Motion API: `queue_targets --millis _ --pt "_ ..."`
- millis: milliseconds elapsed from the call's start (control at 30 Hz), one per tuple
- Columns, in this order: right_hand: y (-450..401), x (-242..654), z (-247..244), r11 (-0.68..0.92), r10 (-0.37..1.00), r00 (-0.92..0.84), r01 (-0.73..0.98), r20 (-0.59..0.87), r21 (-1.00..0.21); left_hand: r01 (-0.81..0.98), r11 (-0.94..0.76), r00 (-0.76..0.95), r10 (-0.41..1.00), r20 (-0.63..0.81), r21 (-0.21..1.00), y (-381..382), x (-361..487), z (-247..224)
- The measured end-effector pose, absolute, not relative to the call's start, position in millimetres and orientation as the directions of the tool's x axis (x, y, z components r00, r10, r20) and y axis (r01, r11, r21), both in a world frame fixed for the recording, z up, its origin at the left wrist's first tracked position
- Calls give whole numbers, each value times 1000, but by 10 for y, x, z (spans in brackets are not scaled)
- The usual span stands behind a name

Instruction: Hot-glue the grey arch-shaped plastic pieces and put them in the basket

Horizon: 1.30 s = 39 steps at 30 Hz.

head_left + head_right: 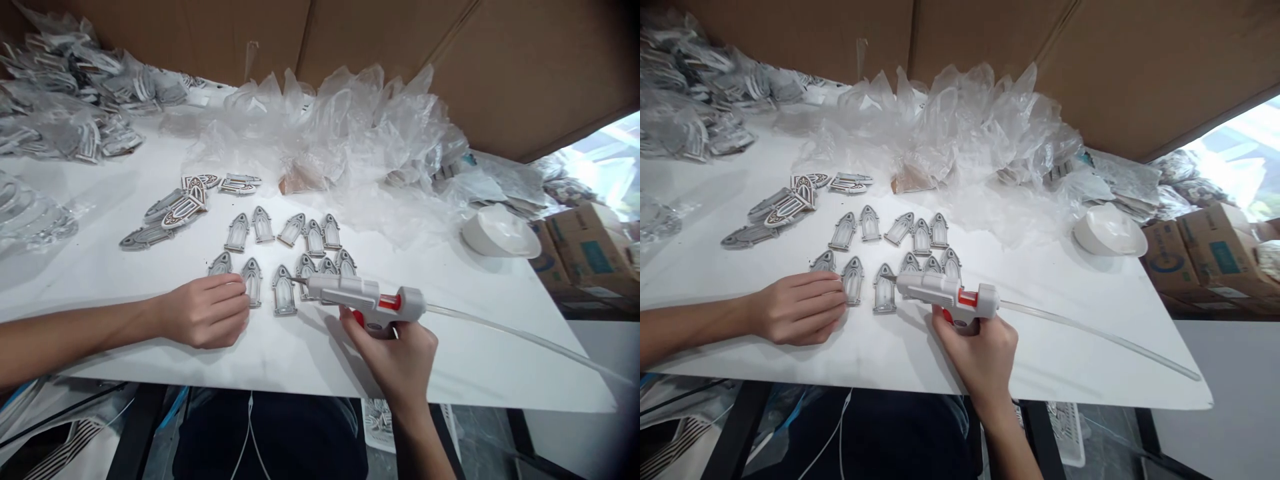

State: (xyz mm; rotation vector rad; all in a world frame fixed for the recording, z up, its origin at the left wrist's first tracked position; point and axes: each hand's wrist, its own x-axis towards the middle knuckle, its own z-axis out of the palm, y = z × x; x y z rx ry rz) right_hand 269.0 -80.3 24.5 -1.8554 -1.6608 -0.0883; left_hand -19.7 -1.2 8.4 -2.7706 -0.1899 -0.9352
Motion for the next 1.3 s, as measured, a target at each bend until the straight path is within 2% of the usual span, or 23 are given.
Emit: queue_targets --millis 133,267,433,633,1067,1300 --pt "-672 2506 280 -3 858 223 903 463 -430 188 -970 796 59 603 -154 14 -260 73" --pt "-607 2390 260 -7 892 177 926 417 -377 163 -979 811 64 581 -119 19 -286 59" --pt "-620 2337 220 -24 918 159 937 363 -349 143 -988 871 96 482 -60 -6 -292 29" --pt "-602 2288 226 20 898 122 949 423 -316 201 -980 902 187 389 5 -15 -282 17" --pt "-565 2303 244 12 907 117 953 404 -304 230 -973 890 198 411 -30 -9 -276 25" --pt "-577 2288 248 17 915 98 960 392 -280 239 -969 836 177 519 -55 -29 -273 50"
